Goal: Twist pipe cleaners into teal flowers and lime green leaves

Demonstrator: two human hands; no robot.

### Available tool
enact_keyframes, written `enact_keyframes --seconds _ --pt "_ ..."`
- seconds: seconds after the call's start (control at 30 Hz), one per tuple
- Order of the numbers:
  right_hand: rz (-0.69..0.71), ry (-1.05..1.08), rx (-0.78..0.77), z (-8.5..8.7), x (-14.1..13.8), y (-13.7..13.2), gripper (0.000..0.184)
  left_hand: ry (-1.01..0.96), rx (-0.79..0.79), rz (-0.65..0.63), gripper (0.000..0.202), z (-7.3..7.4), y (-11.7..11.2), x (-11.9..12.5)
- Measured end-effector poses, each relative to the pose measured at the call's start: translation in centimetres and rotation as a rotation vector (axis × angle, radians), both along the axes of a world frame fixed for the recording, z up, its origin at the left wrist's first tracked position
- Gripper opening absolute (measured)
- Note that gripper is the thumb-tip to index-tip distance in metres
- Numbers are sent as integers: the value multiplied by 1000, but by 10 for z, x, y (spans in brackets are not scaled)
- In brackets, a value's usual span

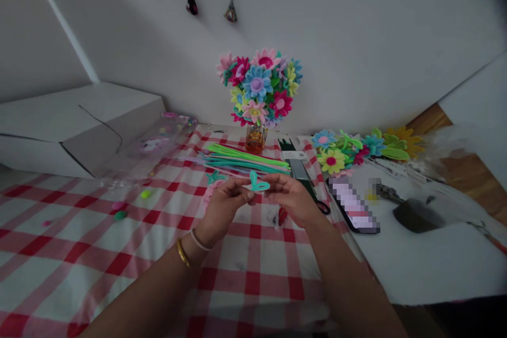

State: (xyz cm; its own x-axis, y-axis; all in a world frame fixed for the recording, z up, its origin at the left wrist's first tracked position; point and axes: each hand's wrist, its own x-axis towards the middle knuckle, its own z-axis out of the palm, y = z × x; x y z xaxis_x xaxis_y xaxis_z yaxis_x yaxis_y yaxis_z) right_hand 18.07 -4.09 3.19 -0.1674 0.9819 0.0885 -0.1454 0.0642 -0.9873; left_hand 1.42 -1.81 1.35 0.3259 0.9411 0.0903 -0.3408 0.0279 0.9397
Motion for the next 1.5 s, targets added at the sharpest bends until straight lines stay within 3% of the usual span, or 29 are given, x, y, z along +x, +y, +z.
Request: enact_keyframes --seconds 0.1,0.27,0.53,0.6,0.67,0.77,0.9,1.07,1.27,1.4,1.5 --pt "72 -49 -7 4 -5 -3 29 -14 10 -6 25 -1 2 -1" --pt "-35 -160 38 5 -7 -2 13 -41 -64 -134 8 -1 -1 -1" --pt "-8 -245 55 4 -6 -2 20 5 -105 -332 8 0 -4 -3" --pt "-33 -265 66 4 -5 -2 18 16 -114 -290 9 -2 -1 -4" --pt "-81 -314 63 2 -5 -1 19 9 -115 -167 7 -5 2 -4" --pt "-17 -409 3 -3 -5 -1 21 2 -102 -15 5 -7 5 -4" --pt "109 -498 -6 -9 -9 -3 15 8 -87 -3 5 -3 3 -2" --pt "12 -419 -61 -9 -7 -3 20 105 -2 89 8 3 1 -3" --pt "-101 -133 -109 -8 -10 -1 25 158 -21 -49 7 0 1 -3" --pt "-121 -187 -55 -10 -14 -1 26 145 -28 -152 11 0 -2 -1" --pt "-184 -345 35 -9 -14 -2 24 129 -31 -180 14 1 -3 0"
